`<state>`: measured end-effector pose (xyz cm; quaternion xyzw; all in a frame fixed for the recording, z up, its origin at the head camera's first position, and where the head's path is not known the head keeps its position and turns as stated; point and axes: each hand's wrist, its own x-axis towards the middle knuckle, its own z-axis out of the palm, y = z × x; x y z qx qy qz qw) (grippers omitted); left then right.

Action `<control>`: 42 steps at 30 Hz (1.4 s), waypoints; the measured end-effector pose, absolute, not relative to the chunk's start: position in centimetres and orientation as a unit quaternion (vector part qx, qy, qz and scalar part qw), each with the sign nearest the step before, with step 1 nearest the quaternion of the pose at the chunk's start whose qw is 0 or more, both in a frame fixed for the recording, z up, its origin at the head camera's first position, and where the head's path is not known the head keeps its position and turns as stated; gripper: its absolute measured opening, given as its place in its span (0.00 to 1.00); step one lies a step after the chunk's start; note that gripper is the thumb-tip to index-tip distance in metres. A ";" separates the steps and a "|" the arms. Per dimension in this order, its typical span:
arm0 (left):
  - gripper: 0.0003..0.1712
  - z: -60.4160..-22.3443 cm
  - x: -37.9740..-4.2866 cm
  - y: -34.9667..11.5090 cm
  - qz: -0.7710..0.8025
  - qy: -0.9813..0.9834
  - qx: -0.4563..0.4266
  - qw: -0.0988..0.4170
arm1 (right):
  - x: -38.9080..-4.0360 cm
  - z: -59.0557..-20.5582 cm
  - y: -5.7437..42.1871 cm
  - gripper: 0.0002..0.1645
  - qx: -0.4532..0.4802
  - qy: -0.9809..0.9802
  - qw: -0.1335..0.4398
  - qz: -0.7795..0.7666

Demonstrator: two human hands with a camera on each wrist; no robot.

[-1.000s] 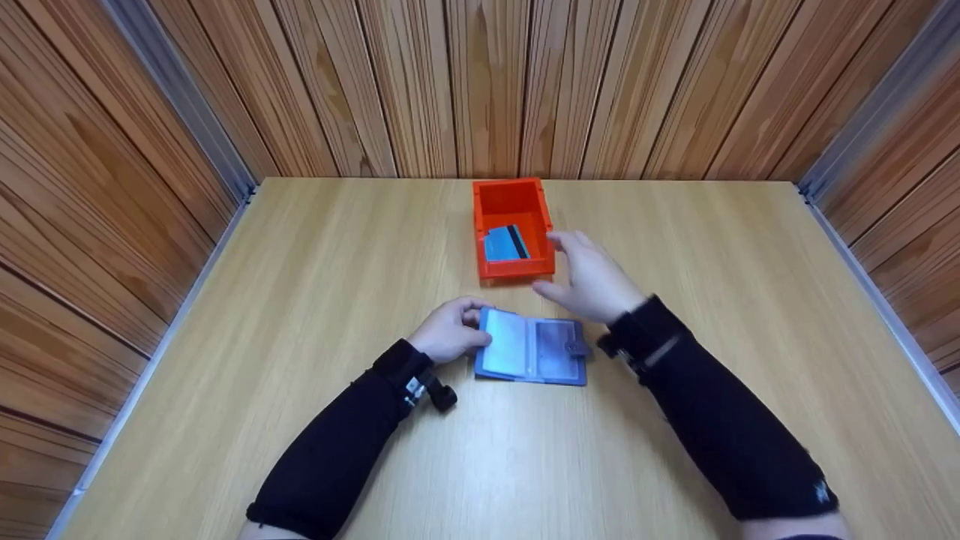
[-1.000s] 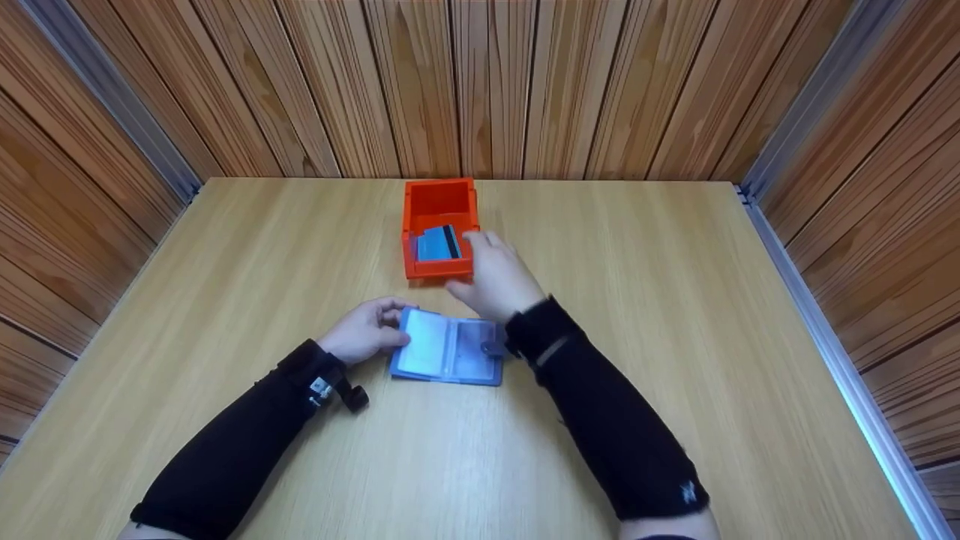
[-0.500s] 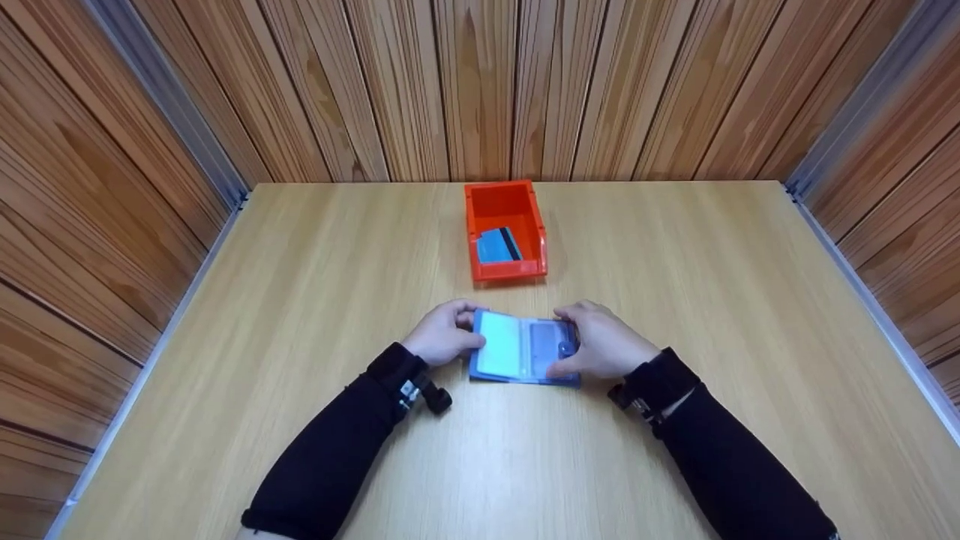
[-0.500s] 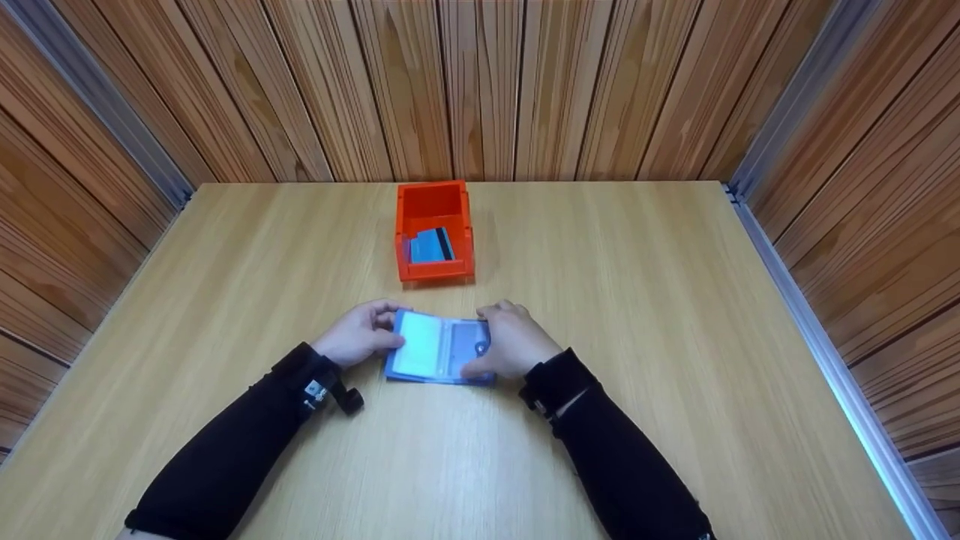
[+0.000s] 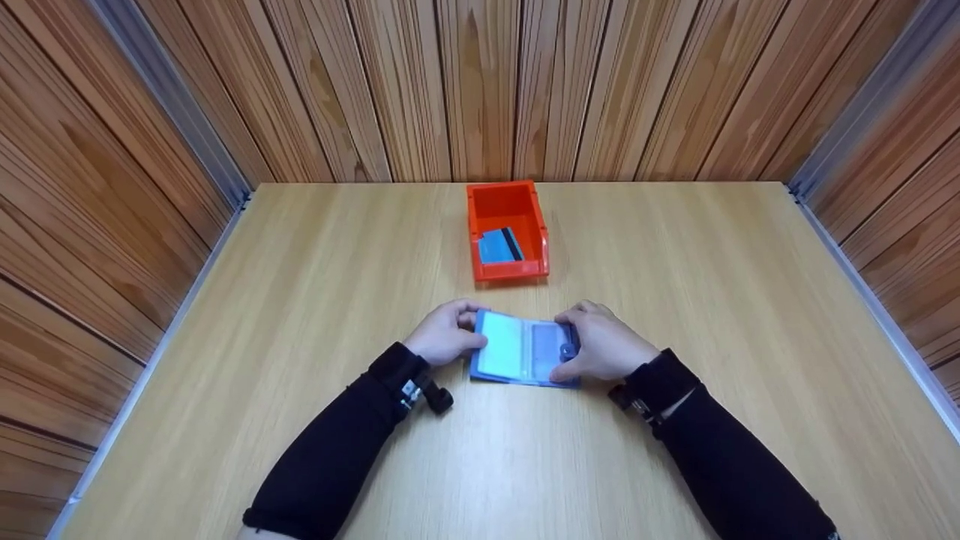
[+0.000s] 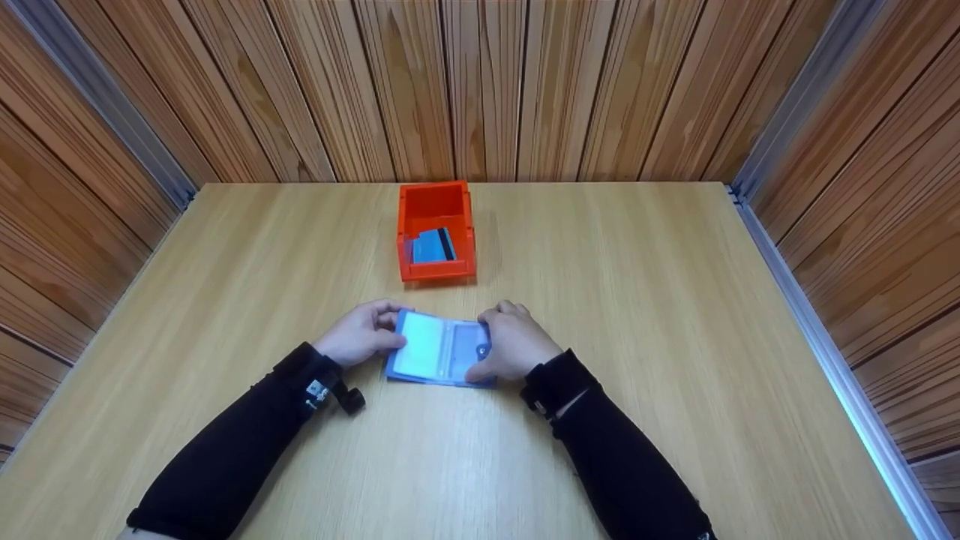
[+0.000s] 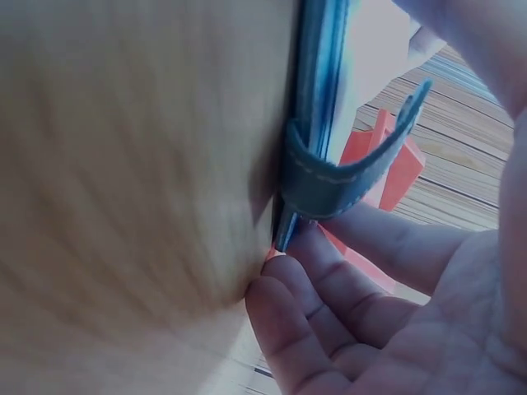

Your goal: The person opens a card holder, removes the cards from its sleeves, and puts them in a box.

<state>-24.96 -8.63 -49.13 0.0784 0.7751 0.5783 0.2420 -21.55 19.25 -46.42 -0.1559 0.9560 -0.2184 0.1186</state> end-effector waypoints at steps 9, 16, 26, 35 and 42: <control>0.29 -49.5 -24.9 -8.5 0.608 0.752 0.086 0.239 | -21.5 -46.5 19.2 0.53 -0.179 0.953 0.085 -0.231; 0.29 -49.3 -25.0 -8.5 0.595 0.763 0.082 0.240 | -21.6 -46.4 19.2 0.49 -0.152 0.950 0.094 -0.255; 0.29 -49.2 -24.9 -8.5 0.586 0.770 0.077 0.240 | -22.0 -46.1 19.0 0.38 -0.111 0.933 0.116 -0.323; 0.29 -49.4 -25.1 -8.5 0.601 0.759 0.081 0.237 | -21.3 -45.2 17.7 0.34 -0.096 0.896 0.097 -0.423; 0.28 -49.4 -25.0 -8.4 0.619 0.744 0.084 0.239 | -19.2 -45.5 14.7 0.35 -0.186 0.903 0.059 -0.384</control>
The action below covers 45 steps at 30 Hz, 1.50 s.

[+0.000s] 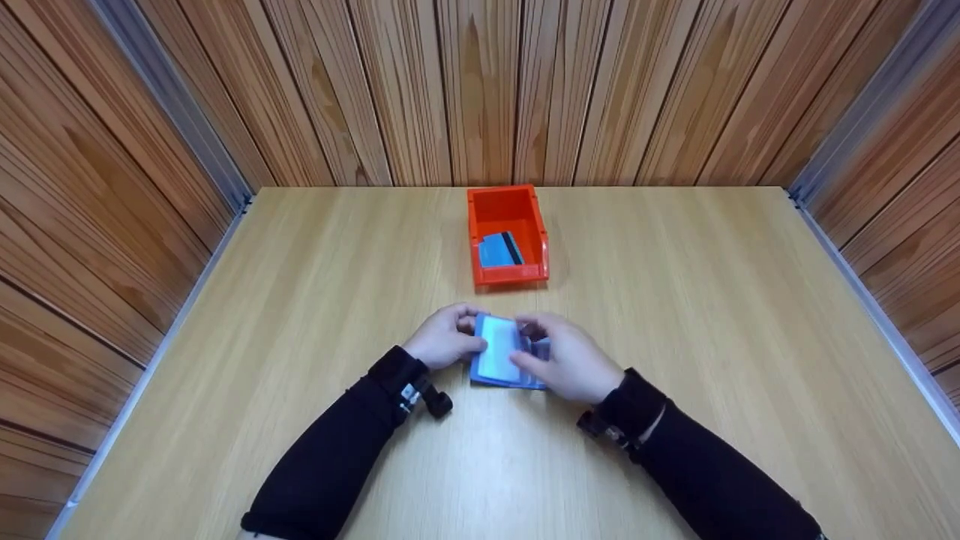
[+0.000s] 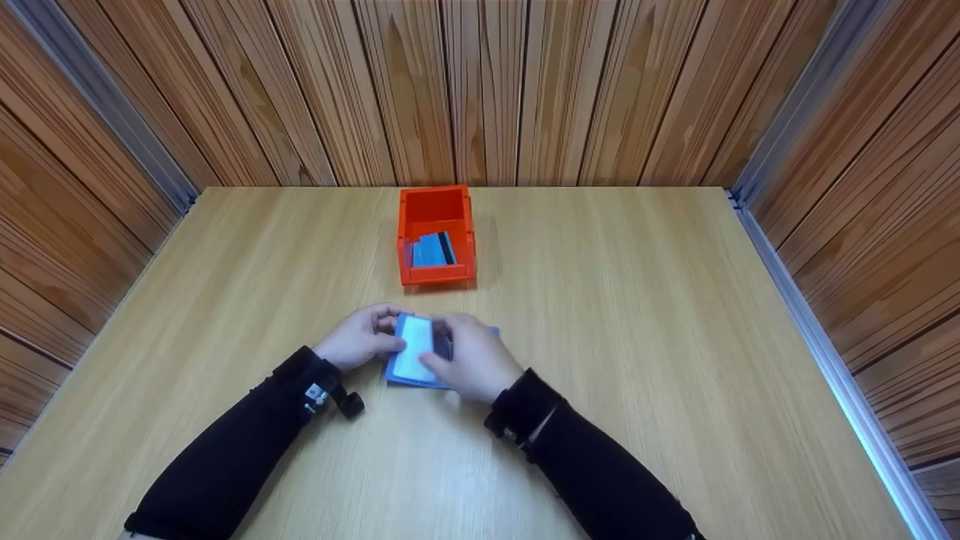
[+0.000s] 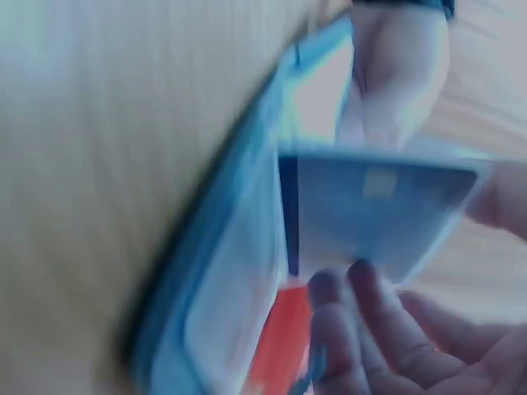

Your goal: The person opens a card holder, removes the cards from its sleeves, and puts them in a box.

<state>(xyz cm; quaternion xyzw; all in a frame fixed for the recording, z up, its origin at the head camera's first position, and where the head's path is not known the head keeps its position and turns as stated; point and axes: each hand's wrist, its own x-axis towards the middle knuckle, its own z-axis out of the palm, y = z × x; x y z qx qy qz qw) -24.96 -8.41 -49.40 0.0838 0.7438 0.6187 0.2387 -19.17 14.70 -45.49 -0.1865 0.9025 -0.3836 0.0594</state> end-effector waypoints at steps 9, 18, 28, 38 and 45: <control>0.26 -49.6 -25.0 -8.4 0.610 0.754 0.089 0.226 | -17.0 -46.2 12.9 0.30 -0.272 0.930 0.055 -0.239; 0.27 -49.4 -25.0 -8.6 0.599 0.760 0.087 0.236 | -16.9 -46.2 13.0 0.34 -0.271 0.933 0.077 -0.225; 0.29 -49.4 -25.0 -8.4 0.623 0.739 0.089 0.240 | -17.3 -46.2 13.0 0.34 -0.251 0.924 0.079 -0.277; 0.29 -49.4 -25.0 -8.3 0.618 0.743 0.074 0.248 | -20.7 -46.4 15.3 0.41 -0.064 0.837 0.166 -0.518; 0.30 -49.2 -24.9 -8.4 0.616 0.744 0.070 0.248 | -21.7 -46.8 15.9 0.36 -0.020 0.783 0.215 -0.583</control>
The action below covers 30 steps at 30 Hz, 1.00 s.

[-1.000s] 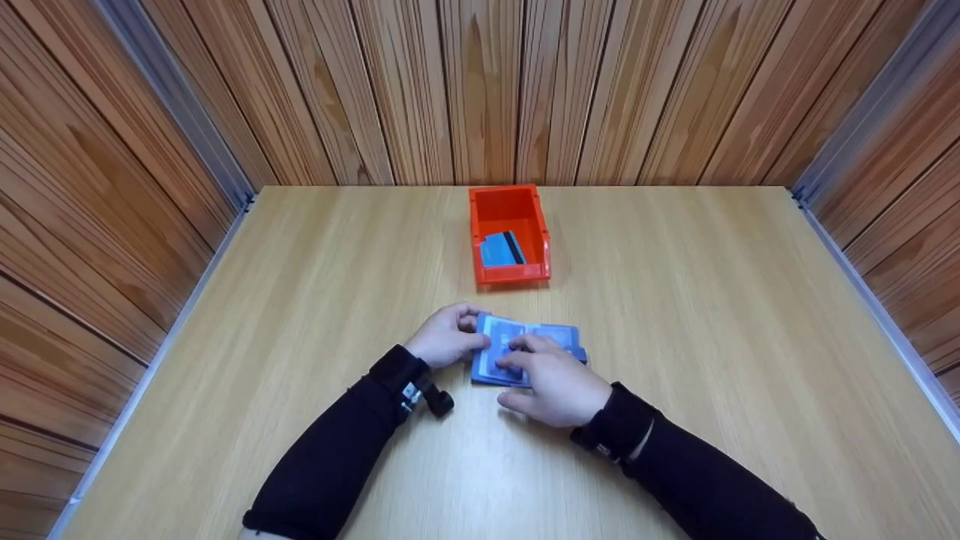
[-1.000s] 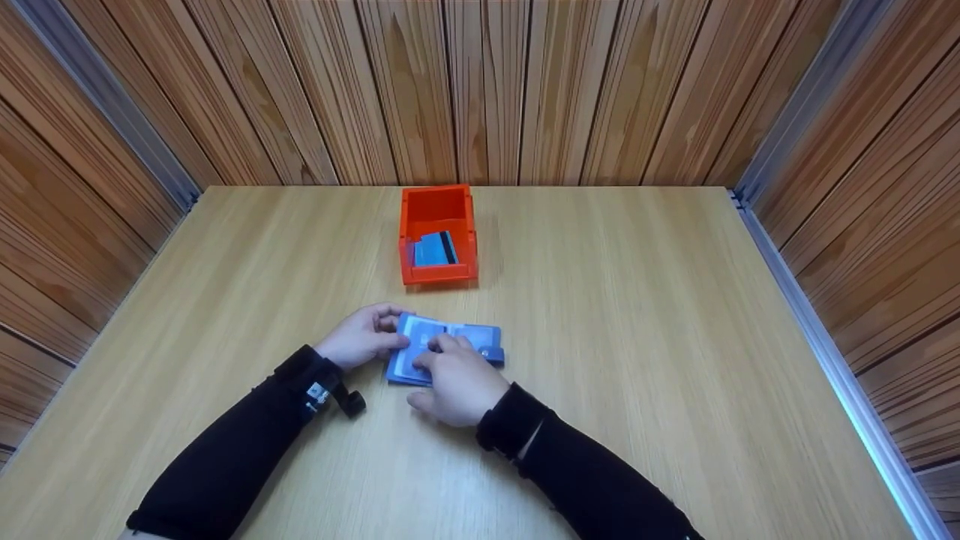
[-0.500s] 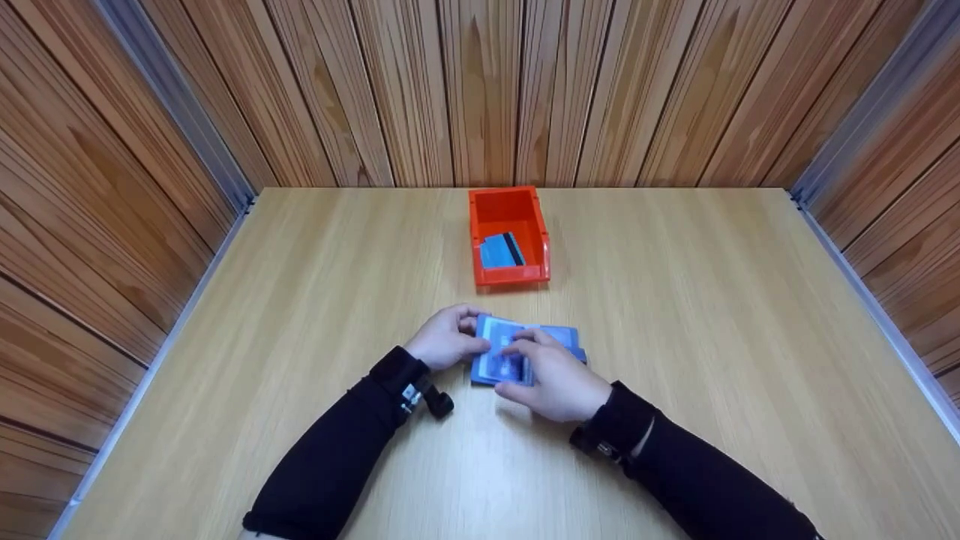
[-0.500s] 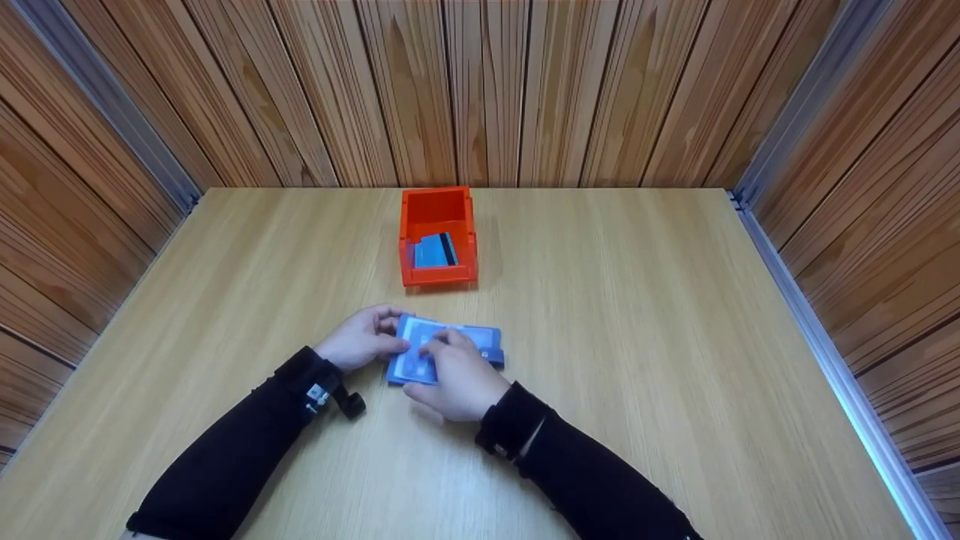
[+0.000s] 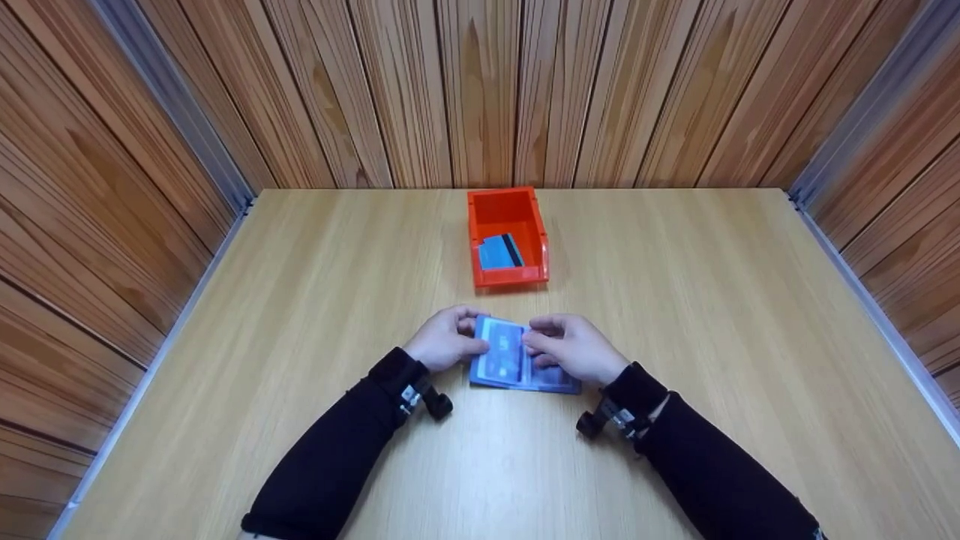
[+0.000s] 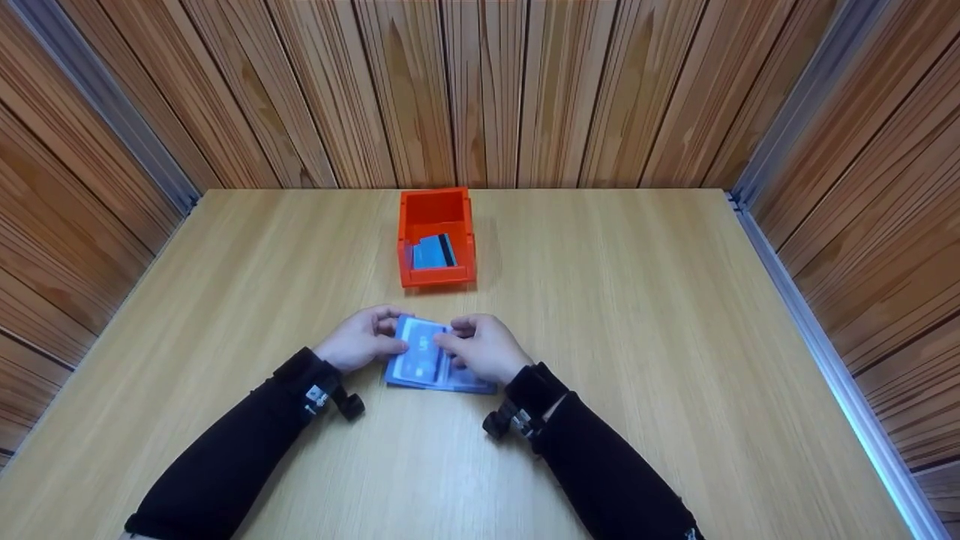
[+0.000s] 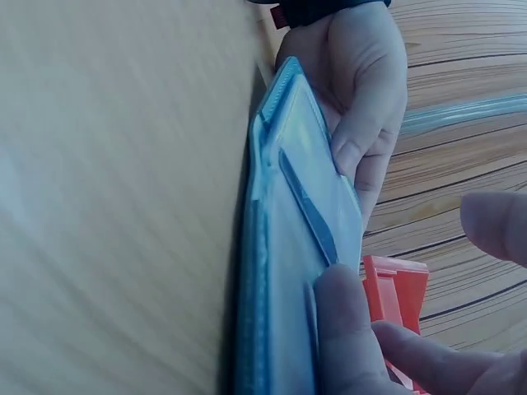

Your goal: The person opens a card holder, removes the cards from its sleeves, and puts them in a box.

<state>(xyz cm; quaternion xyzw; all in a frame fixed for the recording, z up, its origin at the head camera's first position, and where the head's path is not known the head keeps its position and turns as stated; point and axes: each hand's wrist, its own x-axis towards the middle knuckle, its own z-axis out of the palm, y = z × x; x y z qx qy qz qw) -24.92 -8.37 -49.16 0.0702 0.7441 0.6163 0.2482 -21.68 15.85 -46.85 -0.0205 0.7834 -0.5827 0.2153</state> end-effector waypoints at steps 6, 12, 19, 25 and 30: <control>0.30 -49.2 -24.9 -8.4 0.618 0.744 0.064 0.245 | -21.5 -47.1 15.3 0.39 -0.065 0.829 0.194 -0.520; 0.29 -49.2 -24.9 -8.4 0.609 0.751 0.069 0.244 | -21.4 -47.4 15.0 0.32 -0.067 0.824 0.183 -0.532; 0.29 -49.2 -24.8 -8.4 0.601 0.758 0.072 0.242 | -21.6 -47.4 15.0 0.24 -0.037 0.814 0.183 -0.551; 0.28 -49.1 -24.8 -8.3 0.601 0.759 0.073 0.241 | -22.0 -47.5 14.8 0.27 -0.044 0.809 0.182 -0.558; 0.29 -49.0 -24.8 -8.3 0.601 0.757 0.072 0.245 | -22.0 -47.6 14.6 0.26 -0.035 0.796 0.184 -0.576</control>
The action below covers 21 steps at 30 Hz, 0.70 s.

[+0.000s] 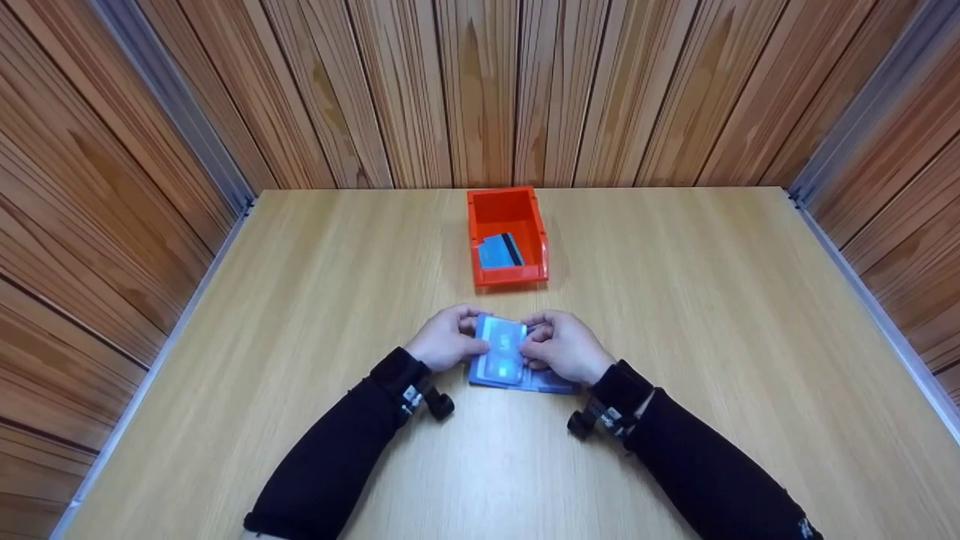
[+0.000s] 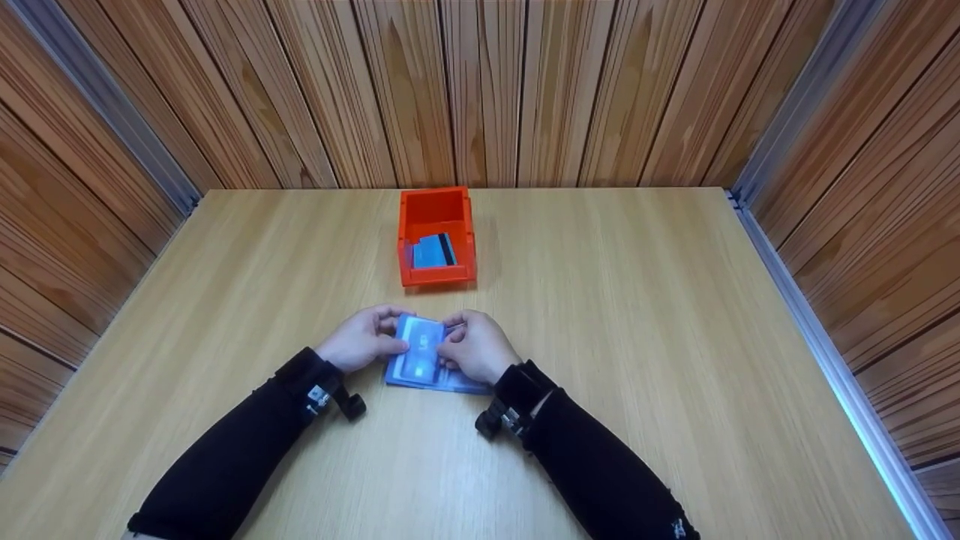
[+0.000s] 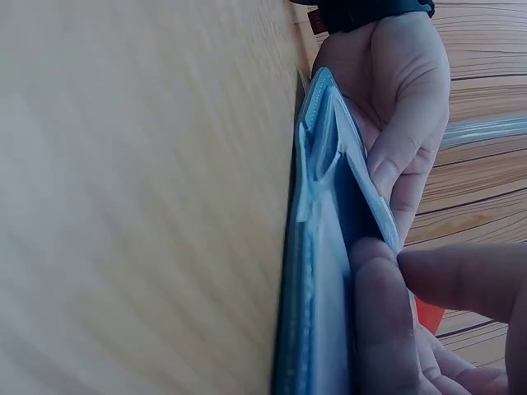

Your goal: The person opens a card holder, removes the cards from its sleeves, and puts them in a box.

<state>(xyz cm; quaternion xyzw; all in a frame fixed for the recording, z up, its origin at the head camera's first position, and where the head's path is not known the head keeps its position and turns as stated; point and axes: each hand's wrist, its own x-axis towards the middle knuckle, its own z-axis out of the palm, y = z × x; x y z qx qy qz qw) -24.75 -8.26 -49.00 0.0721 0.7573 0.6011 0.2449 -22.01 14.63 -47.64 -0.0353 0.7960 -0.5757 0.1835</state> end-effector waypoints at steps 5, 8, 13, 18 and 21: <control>0.29 -49.1 -24.8 -8.2 0.599 0.759 0.072 0.245 | -22.0 -47.8 14.6 0.24 -0.016 0.794 0.178 -0.581; 0.29 -49.2 -24.8 -8.2 0.600 0.759 0.079 0.241 | -22.1 -47.9 14.7 0.23 -0.010 0.790 0.176 -0.588; 0.29 -49.3 -24.8 -8.1 0.604 0.756 0.087 0.236 | -22.0 -47.4 14.7 0.25 -0.015 0.783 0.188 -0.593; 0.28 -49.3 -24.8 -8.2 0.598 0.761 0.082 0.237 | -22.1 -48.0 14.8 0.25 -0.004 0.779 0.182 -0.600; 0.29 -49.2 -24.8 -8.3 0.601 0.758 0.080 0.240 | -22.1 -48.1 14.7 0.23 0.000 0.777 0.177 -0.604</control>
